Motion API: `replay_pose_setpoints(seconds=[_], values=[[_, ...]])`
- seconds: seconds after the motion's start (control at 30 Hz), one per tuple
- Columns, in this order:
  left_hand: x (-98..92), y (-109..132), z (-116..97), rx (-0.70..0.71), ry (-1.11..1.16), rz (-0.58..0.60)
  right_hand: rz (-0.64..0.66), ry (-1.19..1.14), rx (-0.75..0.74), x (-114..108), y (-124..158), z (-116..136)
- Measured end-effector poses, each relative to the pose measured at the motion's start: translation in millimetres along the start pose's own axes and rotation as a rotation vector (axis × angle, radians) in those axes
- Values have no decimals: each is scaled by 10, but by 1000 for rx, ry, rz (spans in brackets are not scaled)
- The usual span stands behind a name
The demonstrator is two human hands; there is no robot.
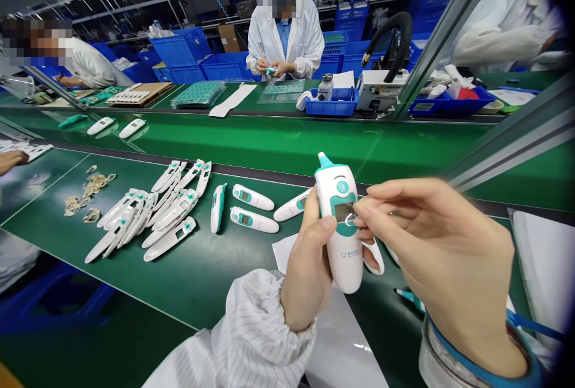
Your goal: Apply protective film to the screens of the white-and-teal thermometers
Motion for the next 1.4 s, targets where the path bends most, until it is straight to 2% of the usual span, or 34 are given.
replay_pose_setpoints(seconds=[0.13,0.37,0.67,0.77,0.87,1.0,1.17,1.3,1.4], values=[[-2,15,20,-31,11,23,16,-12,11,-6,8,-6],[-44,30,50,-65,-58,-29,12,42,-16,-1,8,19],[-25,-7,29,-53,8,58,-42,105,55,-85,-113,-90],[18,8,3,-56,7,96,122,64,100,55,-109,-139],[28,36,-6,-63,-14,76,283,24,147,228,-52,-143],[23,38,18,-57,36,61,492,-163,312,395,46,-186],[8,-25,85,-51,103,90,542,-246,522,426,45,-386],[-67,-55,132,-57,89,60,606,-234,497,429,-4,-474],[-119,-95,174,-77,104,83,694,-236,492,449,-9,-529]])
Point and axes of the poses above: each hand's wrist, its own y-axis away from the middle knuckle, its own x-axis out of the palm, z = x × y, the point moved 6 cm from there along -y, towards the middle knuckle, and after that the axes turned 10 degrees about x, right-handed, at the moved point
